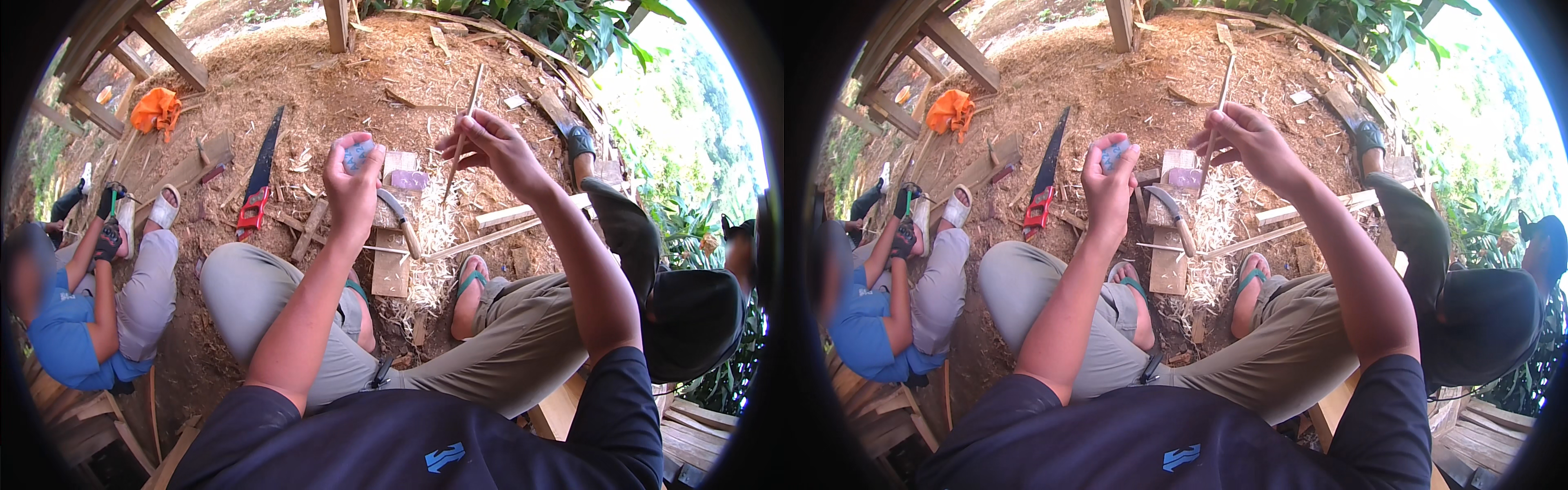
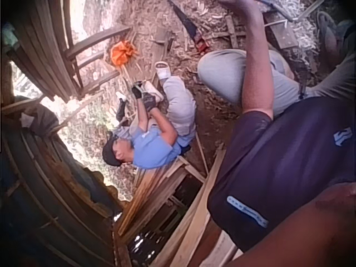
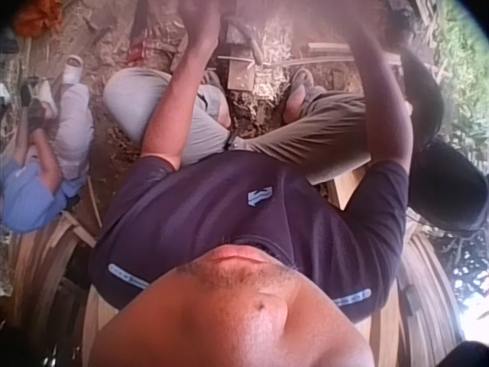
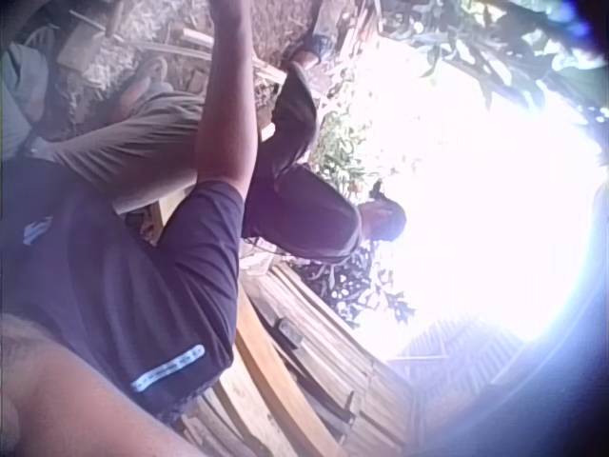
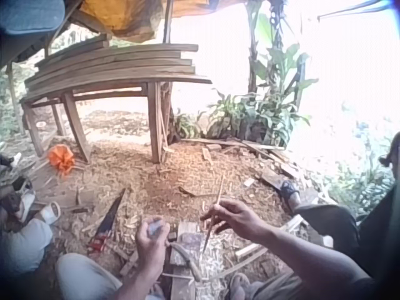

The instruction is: The person sits on the ground and sands a small wooden dowel using a piece of sandpaper. They hold the dowel in one hand and rub the sandpaper against it repeatedly to smooth the surface. Another person is visible in the background working on a separate piece of wood.

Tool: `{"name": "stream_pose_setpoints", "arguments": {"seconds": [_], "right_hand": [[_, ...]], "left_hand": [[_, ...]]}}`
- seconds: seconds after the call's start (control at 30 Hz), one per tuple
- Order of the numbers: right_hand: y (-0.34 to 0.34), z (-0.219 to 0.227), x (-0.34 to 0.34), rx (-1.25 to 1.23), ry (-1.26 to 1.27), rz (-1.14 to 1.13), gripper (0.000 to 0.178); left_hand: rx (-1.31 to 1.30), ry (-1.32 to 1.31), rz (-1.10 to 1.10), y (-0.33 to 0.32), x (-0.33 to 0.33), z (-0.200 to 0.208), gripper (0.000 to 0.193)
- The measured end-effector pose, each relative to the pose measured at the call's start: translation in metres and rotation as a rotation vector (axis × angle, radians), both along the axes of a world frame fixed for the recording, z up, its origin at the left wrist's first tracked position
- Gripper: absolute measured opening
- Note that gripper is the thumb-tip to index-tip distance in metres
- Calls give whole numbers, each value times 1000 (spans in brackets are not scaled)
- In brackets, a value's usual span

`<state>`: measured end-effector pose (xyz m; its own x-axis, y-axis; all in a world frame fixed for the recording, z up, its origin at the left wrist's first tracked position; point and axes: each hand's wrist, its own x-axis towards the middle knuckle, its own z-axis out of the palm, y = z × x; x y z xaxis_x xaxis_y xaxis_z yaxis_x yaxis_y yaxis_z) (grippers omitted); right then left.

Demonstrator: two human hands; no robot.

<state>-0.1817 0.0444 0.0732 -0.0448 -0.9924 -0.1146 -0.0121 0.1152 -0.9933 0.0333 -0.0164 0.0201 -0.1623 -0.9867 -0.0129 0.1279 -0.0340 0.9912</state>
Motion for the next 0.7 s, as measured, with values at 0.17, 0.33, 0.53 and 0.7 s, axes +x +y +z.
{"name": "stream_pose_setpoints", "arguments": {"seconds": [0.17, 0.33, 0.53, 0.7], "right_hand": [[5, 0, 12, 48, -88, 100, 30], [8, 6, 25, 203, -156, 70, 27], [12, -3, 36, 221, -161, 6, 20], [15, -6, 49, 214, -225, -40, 16]], "left_hand": [[-115, -18, 10, -2, -2, -6, 35], [2, 77, -7, 3, -1, 8, 37], [91, 113, -9, 4, 0, 9, 44], [141, 96, -118, 4, 4, 5, 55]]}}
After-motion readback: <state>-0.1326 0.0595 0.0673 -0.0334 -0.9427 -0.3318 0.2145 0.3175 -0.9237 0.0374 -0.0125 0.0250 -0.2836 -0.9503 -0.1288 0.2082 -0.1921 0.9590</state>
